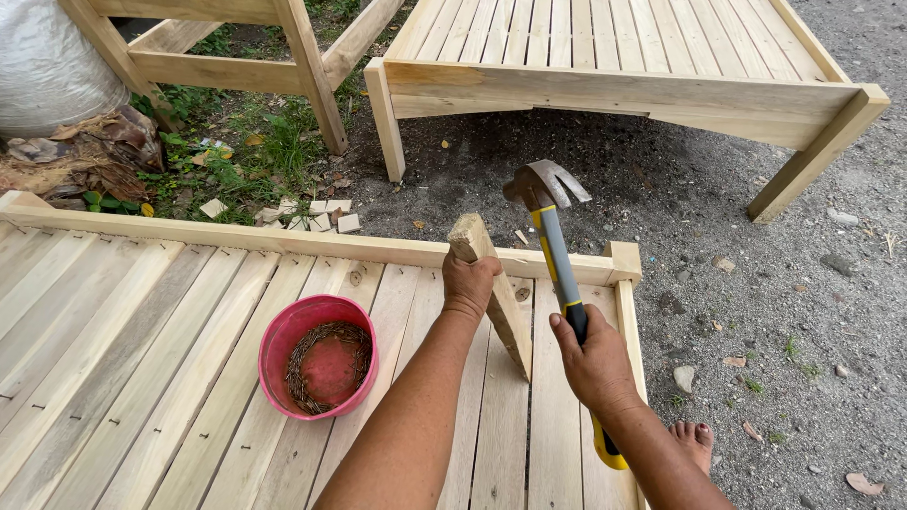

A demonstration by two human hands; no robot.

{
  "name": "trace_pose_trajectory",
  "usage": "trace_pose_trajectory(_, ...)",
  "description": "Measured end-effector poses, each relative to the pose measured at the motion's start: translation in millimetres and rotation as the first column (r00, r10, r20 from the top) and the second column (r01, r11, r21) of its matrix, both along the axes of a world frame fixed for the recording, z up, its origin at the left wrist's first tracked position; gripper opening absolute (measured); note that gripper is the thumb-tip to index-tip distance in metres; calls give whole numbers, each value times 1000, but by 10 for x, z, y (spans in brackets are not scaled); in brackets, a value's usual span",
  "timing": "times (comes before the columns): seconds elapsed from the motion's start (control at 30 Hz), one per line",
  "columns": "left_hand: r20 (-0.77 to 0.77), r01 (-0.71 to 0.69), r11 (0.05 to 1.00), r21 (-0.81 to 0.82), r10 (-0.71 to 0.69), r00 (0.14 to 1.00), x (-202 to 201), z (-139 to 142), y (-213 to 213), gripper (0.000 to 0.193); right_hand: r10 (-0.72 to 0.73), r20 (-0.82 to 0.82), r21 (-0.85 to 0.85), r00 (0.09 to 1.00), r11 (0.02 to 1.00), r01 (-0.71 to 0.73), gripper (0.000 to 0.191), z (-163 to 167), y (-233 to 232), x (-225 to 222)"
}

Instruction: The person hammers nails into a slatted wooden furniture frame laid on the ground, using a claw hammer. They hold a small block of wood to press nails into place, drive nails along the frame edges, and reach into a pink basin to grab more nails as they work around the frame.

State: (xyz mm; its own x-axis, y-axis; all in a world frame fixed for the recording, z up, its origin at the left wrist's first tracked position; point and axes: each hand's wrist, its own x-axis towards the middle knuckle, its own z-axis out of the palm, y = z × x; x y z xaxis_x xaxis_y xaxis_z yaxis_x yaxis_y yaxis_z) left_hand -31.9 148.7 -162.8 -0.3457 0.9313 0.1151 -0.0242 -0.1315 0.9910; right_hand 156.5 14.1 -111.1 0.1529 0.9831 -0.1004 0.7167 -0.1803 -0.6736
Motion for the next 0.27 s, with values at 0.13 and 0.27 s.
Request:
trace_pose_trajectory(0.13, -126, -47, 999, 17, 48, 991, 26, 26, 2, 32, 36, 94, -153, 995, 988, -22, 47, -329, -22, 17)
trace_pose_trajectory(0.27, -152, -30, 999, -18, 27, 988, 22, 41, 7, 33, 18, 73, -406, 997, 914, 13, 49, -879, 35, 127)
